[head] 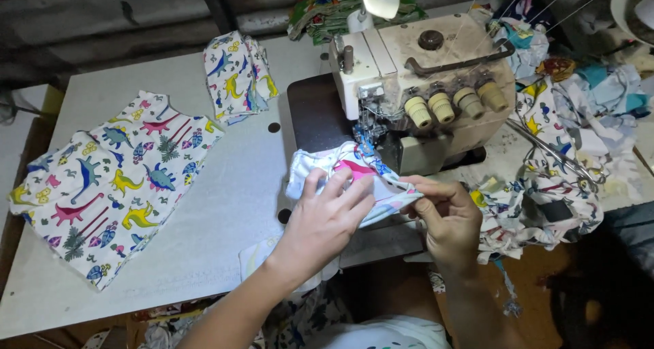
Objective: Aligning and preparing patterned fabric pieces for sewing on an industrial overlocker machine.
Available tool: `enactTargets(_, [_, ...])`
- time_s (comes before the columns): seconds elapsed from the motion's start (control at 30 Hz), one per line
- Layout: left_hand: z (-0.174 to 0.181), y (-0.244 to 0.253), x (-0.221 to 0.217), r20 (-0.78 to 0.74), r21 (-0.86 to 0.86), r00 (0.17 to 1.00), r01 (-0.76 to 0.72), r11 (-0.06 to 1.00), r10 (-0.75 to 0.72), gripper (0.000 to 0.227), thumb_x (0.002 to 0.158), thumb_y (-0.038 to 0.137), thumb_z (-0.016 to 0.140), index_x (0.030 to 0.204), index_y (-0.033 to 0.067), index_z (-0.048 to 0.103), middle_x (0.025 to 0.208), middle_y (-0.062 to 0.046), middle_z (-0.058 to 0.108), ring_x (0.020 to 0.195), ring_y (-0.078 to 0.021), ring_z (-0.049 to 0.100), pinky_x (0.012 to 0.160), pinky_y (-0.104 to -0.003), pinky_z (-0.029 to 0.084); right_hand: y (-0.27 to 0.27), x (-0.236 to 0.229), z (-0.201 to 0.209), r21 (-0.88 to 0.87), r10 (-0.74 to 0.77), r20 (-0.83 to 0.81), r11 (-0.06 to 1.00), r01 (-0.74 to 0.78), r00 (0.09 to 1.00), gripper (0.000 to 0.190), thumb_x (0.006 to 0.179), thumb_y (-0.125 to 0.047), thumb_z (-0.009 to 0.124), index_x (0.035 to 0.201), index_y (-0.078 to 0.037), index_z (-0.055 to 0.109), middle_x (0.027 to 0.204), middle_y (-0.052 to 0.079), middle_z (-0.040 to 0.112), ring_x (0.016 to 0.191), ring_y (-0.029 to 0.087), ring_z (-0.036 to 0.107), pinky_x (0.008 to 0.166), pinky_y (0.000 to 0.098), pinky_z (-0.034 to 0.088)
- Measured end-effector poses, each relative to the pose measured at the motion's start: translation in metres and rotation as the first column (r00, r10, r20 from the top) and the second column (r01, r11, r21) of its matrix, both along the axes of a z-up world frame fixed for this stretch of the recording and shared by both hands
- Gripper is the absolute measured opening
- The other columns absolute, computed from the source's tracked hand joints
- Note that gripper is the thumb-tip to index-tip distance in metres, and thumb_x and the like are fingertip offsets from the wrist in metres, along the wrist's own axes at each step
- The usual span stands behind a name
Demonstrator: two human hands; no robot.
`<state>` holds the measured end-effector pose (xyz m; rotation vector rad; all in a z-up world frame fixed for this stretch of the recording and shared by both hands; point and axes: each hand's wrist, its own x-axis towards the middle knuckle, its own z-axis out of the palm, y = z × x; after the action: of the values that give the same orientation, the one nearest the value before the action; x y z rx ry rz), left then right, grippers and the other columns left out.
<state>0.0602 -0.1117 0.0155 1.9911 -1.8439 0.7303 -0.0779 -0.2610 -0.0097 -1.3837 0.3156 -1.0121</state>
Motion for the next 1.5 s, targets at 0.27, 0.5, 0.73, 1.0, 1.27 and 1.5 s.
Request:
enactTargets(0.27, [-0.006,-0.002,0.002,0.034,-0.004,0.999,-0.012,1.000,0.012,0.031,0.102,0.011,0.050,0.126,0.0195,0.066,0.096,-0.004,0.059,0.102,-0.0256,0.058,0.100,-0.052,0.037,0.001,-0.009,0.007,-0.256,-0.031,0.030,0.966,0.038,0.999,0.010,0.086,0.013,0.070,0.095,0.008,0.067,0.103,0.028,0.075,0.075,0.023,0.076,0.061,0.0327,0.064])
enactTargets(0.5, [-0.022,-0.004,0.005,0.034,0.001,0.999,-0.018,1.000,0.018,0.027,0.098,0.011,0.054,0.118,0.0229,0.067,0.099,-0.005,0.056,0.103,-0.0275,0.055,0.099,-0.053,0.038,0.004,-0.006,0.025,-0.531,0.064,-0.034,0.844,-0.072,0.997,0.020,0.084,0.009,0.071,0.099,-0.002,0.075,0.105,0.019,0.079,0.088,0.030,0.079,0.068,0.0366,0.064])
enactTargets(0.73, [0.013,0.013,0.000,-0.048,0.202,0.999,-0.010,0.979,0.021,0.041,0.090,-0.001,0.052,0.129,0.0110,0.054,0.130,-0.011,0.048,0.116,-0.0317,0.046,0.100,-0.048,0.034,-0.004,-0.017,0.028,-0.872,0.108,-0.165,0.449,-0.197,0.980,0.014,0.101,-0.002,0.057,0.109,-0.001,0.068,0.116,0.016,0.074,0.091,0.030,0.073,0.077,0.0416,0.058])
enactTargets(1.0, [0.005,0.002,0.002,0.102,0.179,0.994,-0.056,0.982,0.038,0.042,0.093,0.003,0.054,0.135,0.0078,0.058,0.156,-0.007,0.046,0.133,-0.0296,0.045,0.106,-0.048,0.033,-0.003,-0.014,0.030,-0.838,0.138,-0.148,0.508,-0.198,0.979,0.018,0.098,0.003,0.059,0.116,0.000,0.064,0.121,0.019,0.071,0.103,0.033,0.074,0.089,0.0440,0.060])
enactTargets(1.27, [0.001,-0.002,-0.007,0.114,0.122,0.991,-0.091,0.988,0.077,0.040,0.086,-0.003,0.055,0.123,0.0073,0.064,0.141,-0.010,0.057,0.126,-0.0318,0.051,0.106,-0.048,0.034,-0.001,-0.019,0.030,-0.812,0.178,-0.127,0.547,-0.205,0.976,0.015,0.100,0.002,0.056,0.112,0.000,0.065,0.114,0.019,0.072,0.099,0.033,0.074,0.086,0.0424,0.060])
enactTargets(1.5, [-0.007,0.005,-0.008,0.103,0.130,0.992,-0.082,0.988,0.069,0.032,0.086,-0.001,0.058,0.115,0.0140,0.057,0.161,-0.010,0.041,0.139,-0.0337,0.044,0.112,-0.052,0.031,-0.007,-0.027,0.023,-0.722,0.286,-0.219,0.596,-0.352,0.933,0.017,0.101,-0.002,0.054,0.111,0.001,0.066,0.112,0.017,0.070,0.100,0.033,0.071,0.092,0.0420,0.058])
